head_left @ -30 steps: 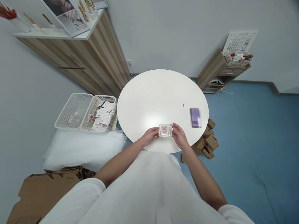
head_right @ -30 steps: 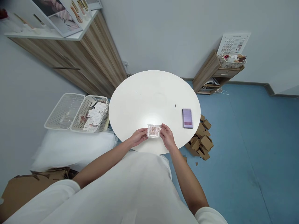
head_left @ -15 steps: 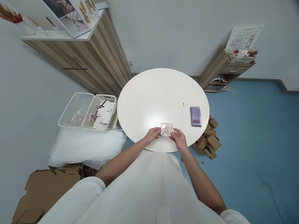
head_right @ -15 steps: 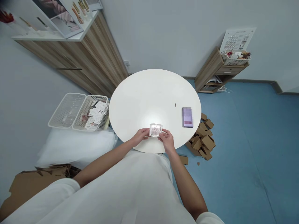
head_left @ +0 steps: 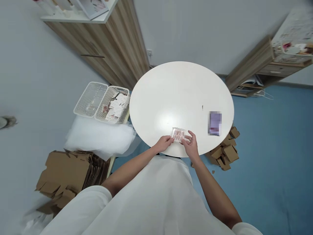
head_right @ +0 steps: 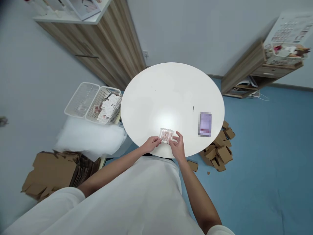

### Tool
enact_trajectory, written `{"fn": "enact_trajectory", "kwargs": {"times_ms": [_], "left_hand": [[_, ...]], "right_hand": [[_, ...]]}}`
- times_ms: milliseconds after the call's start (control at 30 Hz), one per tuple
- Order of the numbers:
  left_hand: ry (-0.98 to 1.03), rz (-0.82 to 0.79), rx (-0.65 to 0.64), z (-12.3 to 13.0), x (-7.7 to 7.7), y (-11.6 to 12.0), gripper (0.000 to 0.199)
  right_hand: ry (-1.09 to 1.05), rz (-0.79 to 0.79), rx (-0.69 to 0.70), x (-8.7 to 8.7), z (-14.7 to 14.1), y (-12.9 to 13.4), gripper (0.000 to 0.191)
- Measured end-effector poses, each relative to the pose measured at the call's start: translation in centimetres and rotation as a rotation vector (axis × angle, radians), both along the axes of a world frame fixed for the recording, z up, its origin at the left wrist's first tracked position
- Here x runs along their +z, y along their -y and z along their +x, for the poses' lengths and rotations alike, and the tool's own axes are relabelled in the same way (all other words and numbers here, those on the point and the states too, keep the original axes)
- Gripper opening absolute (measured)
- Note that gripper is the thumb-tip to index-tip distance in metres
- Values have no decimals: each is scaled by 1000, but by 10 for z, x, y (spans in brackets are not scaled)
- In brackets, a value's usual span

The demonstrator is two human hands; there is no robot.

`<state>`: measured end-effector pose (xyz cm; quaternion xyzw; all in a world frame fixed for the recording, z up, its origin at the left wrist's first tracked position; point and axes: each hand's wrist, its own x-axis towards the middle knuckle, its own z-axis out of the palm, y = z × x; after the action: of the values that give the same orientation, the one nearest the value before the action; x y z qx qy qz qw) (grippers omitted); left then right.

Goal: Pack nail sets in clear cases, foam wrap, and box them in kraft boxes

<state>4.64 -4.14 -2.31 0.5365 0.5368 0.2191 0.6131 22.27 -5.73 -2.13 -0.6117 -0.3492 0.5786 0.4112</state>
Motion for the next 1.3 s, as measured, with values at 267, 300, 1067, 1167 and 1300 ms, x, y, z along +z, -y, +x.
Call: {"fn": "enact_trajectory", "kwargs": {"times_ms": [267, 300, 1067, 1167, 1300], "left_hand": [[-37, -11, 54, -53, 8, -6, 39], [-49, -3, 63, -61, 9, -9, 39], [-133, 34, 485, -223, -51, -97, 55], [-169, 46, 447, -229, -58, -110, 57], [-208, 65, 428, -234, -62, -124, 59]], "right_hand": [[153, 246, 414, 9, -30, -30, 62], [176, 258, 424, 9, -38, -34, 60], [463, 144, 527, -50, -240, -152, 78], [558, 134, 556, -57, -248, -166, 76], [594, 113, 571, -63, -257, -179, 76]]}}
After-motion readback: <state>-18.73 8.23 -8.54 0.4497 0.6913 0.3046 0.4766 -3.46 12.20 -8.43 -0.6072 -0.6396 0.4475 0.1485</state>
